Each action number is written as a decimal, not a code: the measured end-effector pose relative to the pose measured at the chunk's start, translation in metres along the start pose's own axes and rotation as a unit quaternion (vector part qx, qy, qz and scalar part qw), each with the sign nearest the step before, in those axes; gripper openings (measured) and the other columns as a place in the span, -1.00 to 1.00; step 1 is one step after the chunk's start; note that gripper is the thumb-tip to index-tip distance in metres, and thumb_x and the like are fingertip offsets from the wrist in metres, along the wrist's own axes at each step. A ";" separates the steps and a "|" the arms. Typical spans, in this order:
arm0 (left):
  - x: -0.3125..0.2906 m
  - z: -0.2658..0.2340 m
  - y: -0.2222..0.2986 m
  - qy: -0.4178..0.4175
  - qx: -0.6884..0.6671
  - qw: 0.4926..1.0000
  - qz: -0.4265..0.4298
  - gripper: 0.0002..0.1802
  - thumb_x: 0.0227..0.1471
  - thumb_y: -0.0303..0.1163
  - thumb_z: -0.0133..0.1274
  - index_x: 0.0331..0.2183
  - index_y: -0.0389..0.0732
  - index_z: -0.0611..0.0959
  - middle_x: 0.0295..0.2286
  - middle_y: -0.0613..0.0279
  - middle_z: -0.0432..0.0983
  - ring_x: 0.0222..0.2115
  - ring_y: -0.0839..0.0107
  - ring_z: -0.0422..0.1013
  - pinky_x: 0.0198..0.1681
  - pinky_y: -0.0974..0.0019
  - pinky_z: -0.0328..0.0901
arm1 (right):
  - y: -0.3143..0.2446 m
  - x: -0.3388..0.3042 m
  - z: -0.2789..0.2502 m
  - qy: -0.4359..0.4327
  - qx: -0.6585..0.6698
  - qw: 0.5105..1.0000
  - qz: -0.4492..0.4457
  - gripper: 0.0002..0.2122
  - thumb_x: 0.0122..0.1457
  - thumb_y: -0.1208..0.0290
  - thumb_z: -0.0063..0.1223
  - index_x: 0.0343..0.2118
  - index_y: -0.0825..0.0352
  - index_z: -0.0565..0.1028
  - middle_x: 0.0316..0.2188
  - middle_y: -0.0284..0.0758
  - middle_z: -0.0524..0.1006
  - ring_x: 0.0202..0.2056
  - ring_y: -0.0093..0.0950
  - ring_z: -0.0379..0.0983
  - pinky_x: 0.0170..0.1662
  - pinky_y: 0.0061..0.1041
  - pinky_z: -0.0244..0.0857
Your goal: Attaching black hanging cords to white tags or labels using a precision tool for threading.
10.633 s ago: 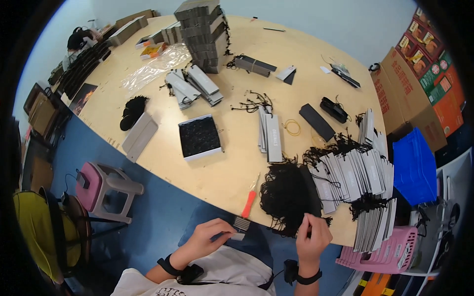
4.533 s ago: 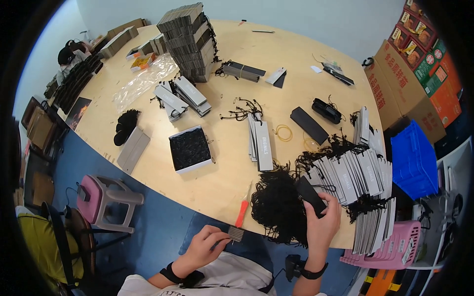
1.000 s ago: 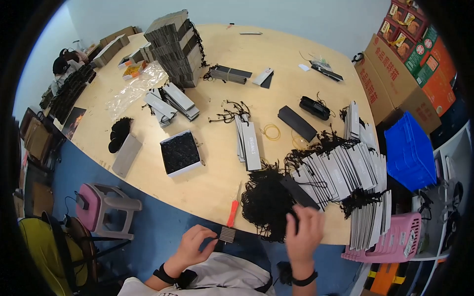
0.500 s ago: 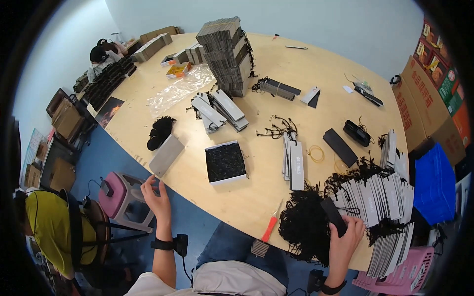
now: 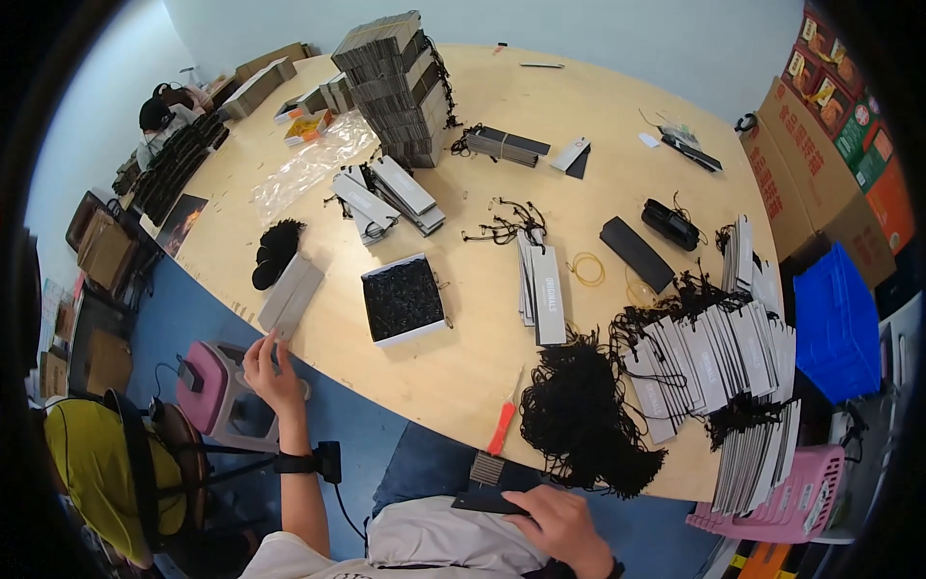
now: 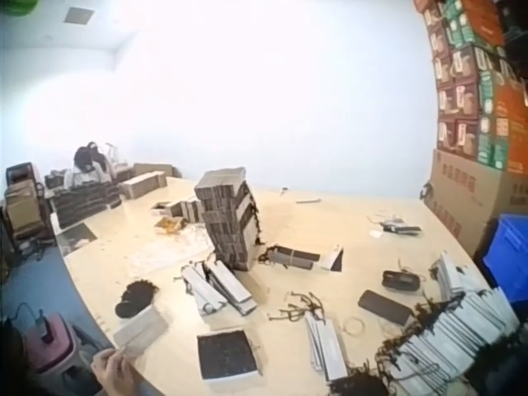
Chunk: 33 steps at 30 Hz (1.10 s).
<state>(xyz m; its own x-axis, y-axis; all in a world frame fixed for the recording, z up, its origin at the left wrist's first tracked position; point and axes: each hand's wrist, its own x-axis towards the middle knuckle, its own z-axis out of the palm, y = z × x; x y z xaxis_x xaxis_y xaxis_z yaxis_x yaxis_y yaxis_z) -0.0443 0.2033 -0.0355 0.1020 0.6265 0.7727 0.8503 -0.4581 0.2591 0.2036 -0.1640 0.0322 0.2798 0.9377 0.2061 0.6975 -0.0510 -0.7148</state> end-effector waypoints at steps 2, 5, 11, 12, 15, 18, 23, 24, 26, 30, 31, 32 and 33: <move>0.002 0.000 0.000 0.008 -0.022 1.000 -0.002 -0.75 0.05 -0.46 0.19 -0.16 -0.12 0.64 -0.26 0.26 0.51 -0.18 0.24 0.42 -0.10 0.19 0.21 | 0.003 -0.010 0.020 0.011 -0.001 1.000 0.013 -0.71 -0.09 0.42 0.38 -0.25 0.26 0.60 -0.51 -0.35 0.52 -0.51 -0.36 0.49 -0.46 -0.44 0.37; 0.000 0.000 -0.001 -0.002 -0.068 0.997 -0.025 -0.83 0.06 -0.50 0.18 -0.24 -0.20 0.61 -0.27 0.24 0.50 -0.22 0.24 0.42 -0.11 0.22 0.22 | 0.017 -0.021 0.038 0.075 -0.054 0.996 0.020 -0.73 -0.10 0.42 0.37 -0.28 0.25 0.61 -0.50 -0.36 0.53 -0.51 -0.38 0.50 -0.48 -0.44 0.37; 0.006 -0.027 0.038 0.073 -0.189 0.975 -0.095 -0.83 0.12 -0.66 0.02 -0.20 -0.34 0.55 -0.32 0.18 0.41 -0.28 0.36 0.35 -0.17 0.35 0.26 | 0.030 -0.020 0.047 0.107 -0.135 0.985 0.024 -0.82 -0.07 0.41 0.34 -0.39 0.24 0.58 -0.53 -0.38 0.54 -0.54 -0.39 0.51 -0.51 -0.47 0.36; 0.007 -0.036 0.045 0.099 -0.236 0.964 -0.077 -0.81 0.12 -0.68 0.00 -0.18 -0.34 0.53 -0.31 0.16 0.38 -0.27 0.34 0.34 -0.17 0.35 0.26 | 0.030 -0.018 0.049 0.095 -0.134 0.986 0.014 -0.85 -0.05 0.41 0.32 -0.42 0.25 0.56 -0.55 -0.39 0.53 -0.54 -0.40 0.50 -0.51 -0.47 0.36; 0.009 -0.073 0.063 0.108 -0.268 0.957 -0.036 -0.77 0.13 -0.69 -0.05 -0.13 -0.35 0.51 -0.29 0.15 0.31 -0.26 0.32 0.32 -0.16 0.36 0.26 | 0.034 -0.017 0.060 0.103 -0.128 0.986 0.010 -0.87 -0.01 0.39 0.29 -0.47 0.26 0.53 -0.58 -0.39 0.52 -0.56 -0.40 0.49 -0.52 -0.46 0.35; 0.009 -0.107 0.085 0.001 -0.371 0.927 -0.045 -0.86 0.14 -0.58 0.01 -0.22 -0.33 0.57 -0.35 0.15 0.36 -0.30 0.36 0.32 -0.22 0.38 0.28 | 0.035 -0.017 0.064 0.101 -0.133 0.986 0.022 -0.85 0.01 0.33 0.27 -0.51 0.25 0.53 -0.61 -0.38 0.50 -0.57 -0.39 0.49 -0.52 -0.45 0.35; -0.003 -0.133 0.121 -0.328 -0.491 0.798 0.119 -0.76 -0.11 -0.66 0.17 -0.31 -0.22 0.70 -0.36 0.15 0.59 -0.44 0.29 0.49 -0.39 0.35 0.38 | 0.028 -0.005 0.065 0.043 -0.177 0.982 0.044 -0.80 0.02 0.22 0.26 -0.53 0.24 0.54 -0.63 -0.37 0.49 -0.57 -0.38 0.49 -0.52 -0.45 0.35; -0.012 -0.134 0.133 -0.371 -0.517 0.760 0.132 -0.70 -0.14 -0.70 0.17 -0.28 -0.22 0.71 -0.36 0.14 0.58 -0.43 0.29 0.50 -0.38 0.36 0.40 | 0.025 -0.002 0.066 0.045 -0.174 0.983 0.042 -0.79 0.02 0.21 0.25 -0.51 0.24 0.55 -0.62 -0.36 0.50 -0.56 -0.38 0.50 -0.51 -0.44 0.37; -0.034 -0.130 0.148 -0.424 -0.539 0.714 0.142 -0.58 -0.14 -0.76 0.13 -0.17 -0.23 0.69 -0.30 0.11 0.56 -0.38 0.25 0.51 -0.34 0.34 0.43 | 0.022 0.001 0.064 0.047 -0.172 0.983 0.040 -0.78 0.02 0.19 0.25 -0.50 0.25 0.56 -0.62 -0.36 0.50 -0.55 -0.38 0.51 -0.50 -0.43 0.38; -0.061 -0.120 0.169 -0.462 -0.561 0.673 0.138 -0.48 -0.12 -0.76 0.08 -0.04 -0.25 0.60 -0.24 0.11 0.53 -0.32 0.17 0.49 -0.25 0.28 0.42 | 0.021 -0.001 0.055 -0.009 -0.185 0.982 0.047 -0.82 0.02 0.26 0.26 -0.46 0.26 0.57 -0.57 -0.34 0.52 -0.52 -0.37 0.53 -0.48 -0.40 0.42; -0.065 -0.119 0.171 -0.462 -0.562 0.672 0.139 -0.48 -0.12 -0.76 0.08 -0.04 -0.25 0.60 -0.24 0.11 0.53 -0.32 0.17 0.49 -0.25 0.28 0.42 | 0.020 -0.002 0.052 -0.029 -0.178 0.982 0.053 -0.84 0.02 0.29 0.26 -0.45 0.26 0.57 -0.56 -0.33 0.53 -0.51 -0.36 0.54 -0.48 -0.39 0.42; -0.068 -0.118 0.173 -0.471 -0.543 0.682 0.135 -0.51 -0.10 -0.75 0.12 -0.06 -0.25 0.61 -0.27 0.11 0.54 -0.31 0.21 0.49 -0.26 0.30 0.42 | 0.019 -0.003 0.050 -0.028 -0.180 0.982 0.055 -0.84 0.02 0.29 0.26 -0.45 0.26 0.57 -0.56 -0.33 0.53 -0.51 -0.36 0.54 -0.48 -0.39 0.42; -0.070 -0.117 0.174 -0.479 -0.524 0.692 0.131 -0.54 -0.08 -0.73 0.15 -0.08 -0.25 0.63 -0.30 0.12 0.55 -0.31 0.24 0.50 -0.27 0.33 0.43 | 0.019 -0.003 0.049 -0.022 -0.171 0.983 0.058 -0.86 0.03 0.33 0.25 -0.45 0.26 0.56 -0.56 -0.32 0.53 -0.51 -0.35 0.54 -0.48 -0.39 0.42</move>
<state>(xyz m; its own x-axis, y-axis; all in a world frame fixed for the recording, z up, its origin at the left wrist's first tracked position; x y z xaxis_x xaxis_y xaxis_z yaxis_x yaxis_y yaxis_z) 0.0363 0.0057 0.0233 0.9040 0.3365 0.2638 -0.0517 -0.5264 0.8486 0.1836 -0.1512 -0.0142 0.3471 0.9322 0.1023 0.8460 -0.2642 -0.4632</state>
